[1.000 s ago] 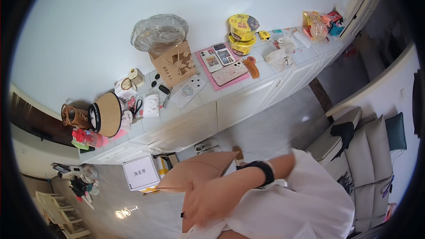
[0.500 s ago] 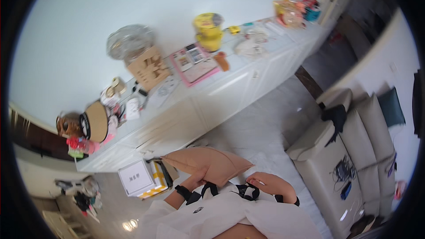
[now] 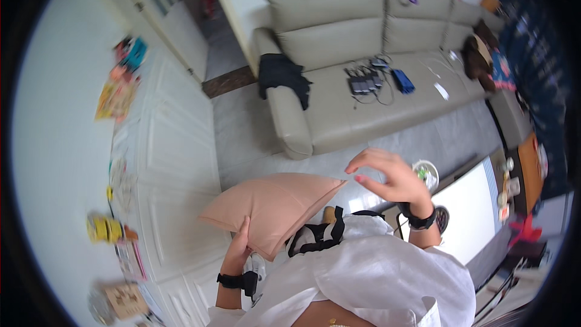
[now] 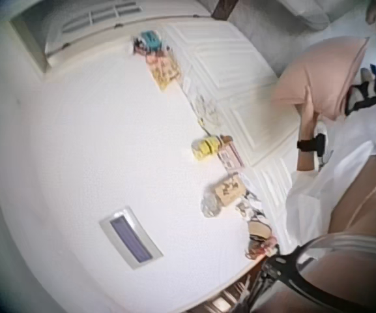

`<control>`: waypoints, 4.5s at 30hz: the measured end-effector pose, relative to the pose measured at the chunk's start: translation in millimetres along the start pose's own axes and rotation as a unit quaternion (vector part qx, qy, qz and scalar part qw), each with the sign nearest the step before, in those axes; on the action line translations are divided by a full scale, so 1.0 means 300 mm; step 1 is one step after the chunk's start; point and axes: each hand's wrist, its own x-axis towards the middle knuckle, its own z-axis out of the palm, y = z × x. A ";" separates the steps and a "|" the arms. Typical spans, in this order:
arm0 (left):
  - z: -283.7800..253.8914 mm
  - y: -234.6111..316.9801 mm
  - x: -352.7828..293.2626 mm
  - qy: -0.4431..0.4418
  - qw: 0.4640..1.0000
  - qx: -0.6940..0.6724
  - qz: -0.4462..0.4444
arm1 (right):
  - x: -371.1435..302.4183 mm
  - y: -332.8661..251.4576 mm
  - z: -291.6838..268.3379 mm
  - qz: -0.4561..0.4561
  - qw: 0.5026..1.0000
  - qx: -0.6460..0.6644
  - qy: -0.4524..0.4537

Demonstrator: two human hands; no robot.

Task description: The person wraps a long white charging cable around its power adapter brick.

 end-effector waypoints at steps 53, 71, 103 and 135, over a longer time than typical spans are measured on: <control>3.119 0.592 1.390 -0.552 0.517 0.646 0.106 | -1.039 1.465 -1.539 0.171 0.408 0.289 0.849; 3.932 0.171 1.766 -0.500 0.649 0.561 0.118 | -1.224 1.678 -2.379 0.276 0.329 0.140 0.892; 4.790 -0.155 2.415 -0.623 0.719 -0.177 -0.253 | -1.194 2.592 -3.745 0.167 0.918 -0.288 0.214; 5.448 0.486 1.673 0.231 0.460 0.601 0.611 | -0.577 3.508 -4.338 0.076 0.989 0.094 0.081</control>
